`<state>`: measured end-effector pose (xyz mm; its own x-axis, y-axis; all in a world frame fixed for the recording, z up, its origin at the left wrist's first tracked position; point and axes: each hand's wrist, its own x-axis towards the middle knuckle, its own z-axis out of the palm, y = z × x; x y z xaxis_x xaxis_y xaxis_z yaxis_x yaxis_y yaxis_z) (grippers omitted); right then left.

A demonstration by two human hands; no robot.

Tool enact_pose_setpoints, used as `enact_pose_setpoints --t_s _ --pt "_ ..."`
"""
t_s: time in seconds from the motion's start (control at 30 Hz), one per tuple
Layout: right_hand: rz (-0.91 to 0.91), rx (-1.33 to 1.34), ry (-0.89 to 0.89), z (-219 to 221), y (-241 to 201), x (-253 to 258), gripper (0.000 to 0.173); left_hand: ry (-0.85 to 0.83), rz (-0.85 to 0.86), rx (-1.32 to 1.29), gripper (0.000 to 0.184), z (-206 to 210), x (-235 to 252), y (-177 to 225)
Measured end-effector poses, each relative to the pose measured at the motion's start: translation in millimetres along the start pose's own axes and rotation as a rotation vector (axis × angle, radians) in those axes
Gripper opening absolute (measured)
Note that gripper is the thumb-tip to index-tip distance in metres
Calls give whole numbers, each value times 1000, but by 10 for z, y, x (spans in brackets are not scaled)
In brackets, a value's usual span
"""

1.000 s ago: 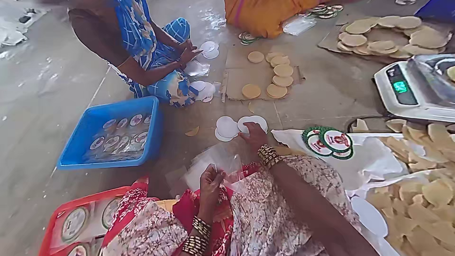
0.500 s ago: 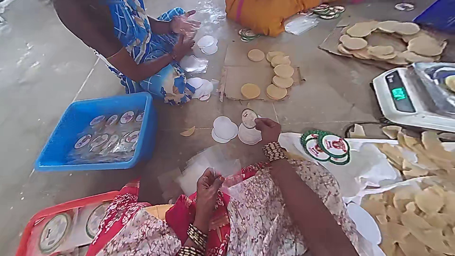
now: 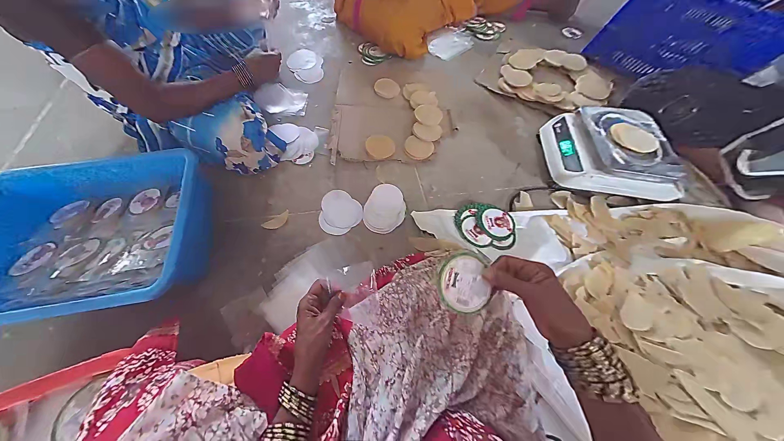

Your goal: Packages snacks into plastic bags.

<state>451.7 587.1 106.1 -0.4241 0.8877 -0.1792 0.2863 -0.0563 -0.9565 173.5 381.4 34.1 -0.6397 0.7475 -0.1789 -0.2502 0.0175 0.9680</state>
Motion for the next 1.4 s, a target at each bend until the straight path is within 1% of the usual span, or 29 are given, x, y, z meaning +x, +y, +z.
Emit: enact_pose_setpoints --t_s 0.03,0.07,0.1,0.13,0.17,0.2,0.23,0.3,0.33,0.4,0.43,0.53,0.6,0.7,0.77,0.83,0.9,0.93,0.97,1.0,1.07,1.13,1.2,1.23,1.27,1.3,1.33,1.37,1.4 --pt "-32 -259 38 -138 93 -105 14 -9 -2 3 11 11 -7 -1" --pt "-74 -470 76 -229 158 -210 27 -15 -7 8 10 15 -17 -6" --pt "-149 -586 109 -277 203 -308 37 -16 -10 17 9 17 -29 -8" --pt "-260 -640 147 -280 238 -385 41 -10 -12 25 9 19 -35 -11" --pt "-360 -649 147 -249 243 -449 43 -3 -14 33 9 17 -38 -14" --pt "-437 -653 96 -191 237 -508 46 1 -22 40 9 10 -50 -13" --pt "-485 -689 6 -106 239 -552 50 8 -31 51 8 3 -59 -13" --pt "-561 -852 -146 92 352 -577 56 15 -35 61 7 -10 -49 -22" --pt "-603 -928 -163 172 450 -575 54 21 -33 60 7 -16 -49 -35" --pt "-664 -958 -107 255 542 -539 40 42 -37 46 7 -27 -55 -36" --pt "-654 -908 -69 253 514 -511 35 55 -43 37 7 -32 -70 -28" --pt "-531 -655 84 205 305 -332 34 68 -56 13 7 -39 -76 -26" --pt "-487 -540 181 191 162 -63 33 54 -59 -4 7 -29 -36 -57" --pt "-375 -404 245 291 -59 564 34 33 -86 9 8 -6 -4 -89" --pt "-245 -268 244 456 -192 1099 31 33 -109 20 8 -8 11 -129" --pt "-98 -33 233 694 -301 1643 27 45 -136 14 8 -14 35 -152" --pt "37 162 234 948 -332 2179 34 59 -157 -1 9 -26 46 -162" --pt "44 196 245 1063 -315 2446 37 63 -162 -8 9 -29 52 -167" --pt "0 170 267 1171 -290 2697 38 62 -163 -14 9 -30 57 -172" --pt "-84 85 292 1263 -266 2930 39 58 -171 -17 10 -28 64 -173" --pt "-267 -258 269 1397 -249 3278 42 54 -202 -12 11 -18 63 -177" --pt "-367 -616 92 1524 -198 3517 42 49 -224 -11 12 -10 60 -182" --pt "-351 -890 -124 1681 -2 3764 44 31 -234 0 12 -10 60 -191" --pt "-300 -981 -208 1755 112 3845 56 23 -236 -3 12 -10 58 -201" --pt "-246 -1039 -254 1818 200 3892 78 19 -235 -8 12 -12 59 -206" --pt "-216 -1051 -257 1863 230 3897 94 20 -237 -13 13 -12 57 -202" --pt "-206 -1052 -248 1887 226 3901 101 24 -240 -19 13 -13 53 -194" --pt "-212 -1052 -242 1888 206 3911 103 28 -244 -26 14 -13 49 -188" --pt "-231 -1066 -250 1874 165 3916 100 32 -250 -29 14 -10 43 -185"
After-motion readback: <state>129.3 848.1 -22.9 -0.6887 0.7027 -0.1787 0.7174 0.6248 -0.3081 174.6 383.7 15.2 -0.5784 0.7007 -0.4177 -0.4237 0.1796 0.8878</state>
